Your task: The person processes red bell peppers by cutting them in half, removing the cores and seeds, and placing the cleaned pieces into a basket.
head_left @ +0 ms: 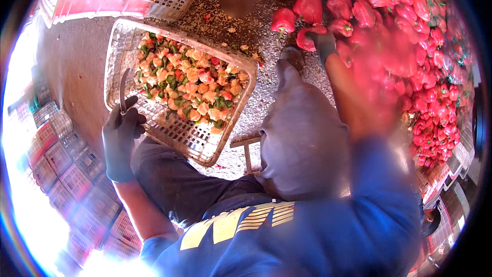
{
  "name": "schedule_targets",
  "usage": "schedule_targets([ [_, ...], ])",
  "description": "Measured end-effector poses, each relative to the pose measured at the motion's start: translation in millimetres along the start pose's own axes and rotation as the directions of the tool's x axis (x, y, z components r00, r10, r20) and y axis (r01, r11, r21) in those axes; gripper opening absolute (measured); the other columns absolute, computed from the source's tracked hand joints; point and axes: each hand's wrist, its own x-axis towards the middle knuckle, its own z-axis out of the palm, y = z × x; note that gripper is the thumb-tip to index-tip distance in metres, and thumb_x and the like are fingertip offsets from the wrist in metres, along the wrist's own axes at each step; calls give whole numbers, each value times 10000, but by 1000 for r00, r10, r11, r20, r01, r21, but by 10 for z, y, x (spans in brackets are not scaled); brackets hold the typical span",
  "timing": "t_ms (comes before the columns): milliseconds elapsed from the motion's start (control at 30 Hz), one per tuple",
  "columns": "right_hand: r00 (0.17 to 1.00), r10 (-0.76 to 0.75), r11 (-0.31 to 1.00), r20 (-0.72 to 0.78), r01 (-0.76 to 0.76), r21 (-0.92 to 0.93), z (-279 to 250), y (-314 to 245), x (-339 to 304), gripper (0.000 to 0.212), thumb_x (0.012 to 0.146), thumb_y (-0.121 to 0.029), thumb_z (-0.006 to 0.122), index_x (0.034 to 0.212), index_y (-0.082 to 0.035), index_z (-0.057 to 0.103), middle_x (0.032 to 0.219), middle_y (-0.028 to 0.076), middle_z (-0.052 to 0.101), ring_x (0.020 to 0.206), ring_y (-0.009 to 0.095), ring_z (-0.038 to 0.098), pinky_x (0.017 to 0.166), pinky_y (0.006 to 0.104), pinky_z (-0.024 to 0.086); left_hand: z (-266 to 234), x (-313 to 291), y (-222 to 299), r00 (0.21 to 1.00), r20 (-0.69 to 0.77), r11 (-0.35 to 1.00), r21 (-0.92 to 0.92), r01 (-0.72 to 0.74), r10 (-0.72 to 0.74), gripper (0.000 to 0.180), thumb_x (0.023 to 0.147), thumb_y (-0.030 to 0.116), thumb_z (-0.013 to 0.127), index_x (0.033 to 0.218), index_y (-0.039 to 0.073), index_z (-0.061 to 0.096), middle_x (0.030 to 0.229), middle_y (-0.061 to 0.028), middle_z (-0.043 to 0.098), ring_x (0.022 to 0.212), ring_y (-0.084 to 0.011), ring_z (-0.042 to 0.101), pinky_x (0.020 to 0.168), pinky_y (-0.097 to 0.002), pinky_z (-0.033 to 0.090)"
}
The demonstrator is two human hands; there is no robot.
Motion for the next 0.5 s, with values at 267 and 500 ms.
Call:
schedule_targets([
  [267, 611, -554, 285, 565, -498, 819, -533, -354, -1007, 523, 945, -194, 683, 1393, 43, 554, 1373, 149, 639, 1272, 298, 612, 1164, 434, 444, 199, -236, 154, 983, 86, 974, -175, -144, 161, 488, 999, 259, 682, 1421, 31, 597, 825, -6, 658, 680, -61, 587, 581, -205, 442],
  [500, 267, -827, 445, 495, -228, 866, -1154, -1689, -2159, 652, 949, -283, 682, 1467, 54, 474, 1426, 173, 601, 1331, 300, 573, 1186, 428, 407, 518, -384, 568, 875, 303, 863, -457, -214, 377, 547, 975, 259, 704, 1434, 6, 549, 967, -56, 711, 748, -110, 667, 622, -234, 510],
])
